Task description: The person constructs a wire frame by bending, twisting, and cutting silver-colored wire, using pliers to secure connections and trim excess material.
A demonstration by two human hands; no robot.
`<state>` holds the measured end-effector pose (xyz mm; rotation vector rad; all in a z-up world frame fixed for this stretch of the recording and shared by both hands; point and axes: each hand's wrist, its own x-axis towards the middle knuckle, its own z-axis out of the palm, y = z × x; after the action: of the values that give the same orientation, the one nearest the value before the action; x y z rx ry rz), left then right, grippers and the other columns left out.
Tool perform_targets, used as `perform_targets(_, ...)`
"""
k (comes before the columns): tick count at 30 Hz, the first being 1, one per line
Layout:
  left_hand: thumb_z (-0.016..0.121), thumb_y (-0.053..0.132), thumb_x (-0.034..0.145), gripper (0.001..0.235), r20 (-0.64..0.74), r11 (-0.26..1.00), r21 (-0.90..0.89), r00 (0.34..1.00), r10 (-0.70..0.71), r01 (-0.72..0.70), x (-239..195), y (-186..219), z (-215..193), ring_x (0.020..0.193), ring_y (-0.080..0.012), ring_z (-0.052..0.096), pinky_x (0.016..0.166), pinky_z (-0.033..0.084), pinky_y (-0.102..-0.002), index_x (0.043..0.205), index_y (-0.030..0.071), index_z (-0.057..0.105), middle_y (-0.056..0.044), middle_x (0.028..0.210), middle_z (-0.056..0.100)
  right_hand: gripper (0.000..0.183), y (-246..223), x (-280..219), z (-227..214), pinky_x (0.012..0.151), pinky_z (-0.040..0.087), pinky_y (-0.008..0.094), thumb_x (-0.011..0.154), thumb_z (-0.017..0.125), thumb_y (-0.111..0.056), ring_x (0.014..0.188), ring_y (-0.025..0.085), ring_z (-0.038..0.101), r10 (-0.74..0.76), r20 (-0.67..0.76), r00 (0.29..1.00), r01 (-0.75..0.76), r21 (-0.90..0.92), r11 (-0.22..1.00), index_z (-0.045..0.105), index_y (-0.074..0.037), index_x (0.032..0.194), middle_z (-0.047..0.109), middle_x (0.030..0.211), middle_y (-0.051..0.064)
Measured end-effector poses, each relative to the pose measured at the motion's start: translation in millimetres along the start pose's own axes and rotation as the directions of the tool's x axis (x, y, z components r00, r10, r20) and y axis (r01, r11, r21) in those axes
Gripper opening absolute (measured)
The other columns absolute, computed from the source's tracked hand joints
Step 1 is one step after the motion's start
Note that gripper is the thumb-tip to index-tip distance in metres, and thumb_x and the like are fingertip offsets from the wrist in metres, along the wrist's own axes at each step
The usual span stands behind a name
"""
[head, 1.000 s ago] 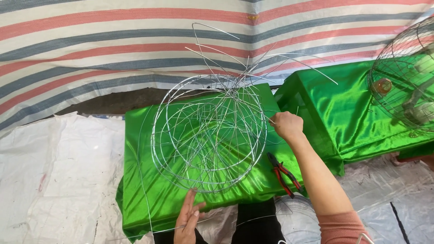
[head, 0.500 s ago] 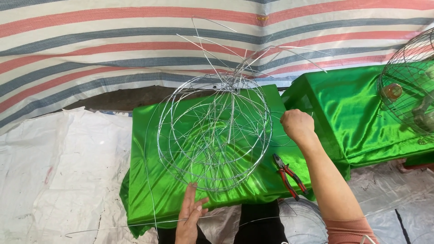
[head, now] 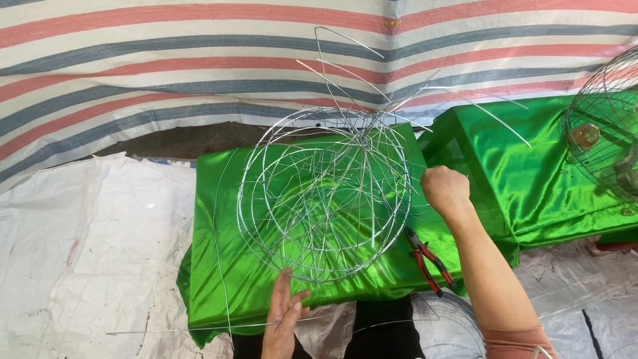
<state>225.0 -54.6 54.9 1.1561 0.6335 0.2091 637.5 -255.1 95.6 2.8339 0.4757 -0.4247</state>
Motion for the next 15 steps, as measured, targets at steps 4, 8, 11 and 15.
perform_targets(4, 0.053, 0.011, 0.090, 0.077, 0.008, 0.999, 0.031, 1.000, -0.024, 0.024, 1, -3, -3, 0.123, -0.0281, 0.061, 0.097, 0.056, -0.045, 0.160, 0.028, 0.025, 0.002, 0.172, 0.022, 0.032, -13, -10, -33, 0.059, 0.046, 0.040, 0.101, 0.053, -0.036, 0.064, 0.028, 0.051, 0.026, 0.011, 1.000, -0.028, 0.295, 0.955, 0.071, -0.020, 0.080, 0.062, 0.076, 0.006)
perform_targets(8, 0.050, 0.011, 0.092, 0.076, 0.037, 0.997, 0.078, 0.999, -0.002, 0.000, 4, 0, -7, 0.125, -0.0262, 0.060, 0.099, 0.054, -0.043, 0.160, 0.031, 0.022, 0.002, 0.173, 0.020, 0.035, -20, 7, -14, 0.078, 0.060, 0.050, 0.103, 0.057, -0.035, 0.097, 0.033, 0.073, -0.099, -0.257, 0.961, 0.226, 0.531, 0.817, 0.071, -0.020, 0.131, 0.074, 0.118, 0.012)
perform_targets(11, 0.049, 0.013, 0.094, 0.076, 0.055, 0.995, 0.103, 0.998, -0.007, 0.002, 4, -3, -11, 0.125, -0.0256, 0.061, 0.100, 0.055, -0.043, 0.160, 0.032, 0.020, 0.002, 0.173, 0.020, 0.051, -28, 10, -8, 0.067, 0.055, 0.054, 0.104, 0.043, -0.047, 0.096, 0.040, 0.069, -0.041, -0.438, 0.898, 0.314, 0.572, 0.758, 0.071, -0.015, 0.132, 0.070, 0.121, 0.015)
perform_targets(15, 0.050, 0.010, 0.093, 0.078, 0.048, 0.993, 0.112, 0.998, -0.040, 0.035, 2, -1, -10, 0.123, -0.0247, 0.062, 0.098, 0.056, -0.043, 0.161, 0.032, 0.018, 0.002, 0.173, 0.019, 0.036, -32, 15, -16, 0.066, 0.053, 0.049, 0.109, 0.046, -0.034, 0.097, 0.034, 0.068, 0.106, -0.605, 0.789, 0.382, 0.618, 0.687, 0.072, -0.016, 0.128, 0.073, 0.114, 0.013)
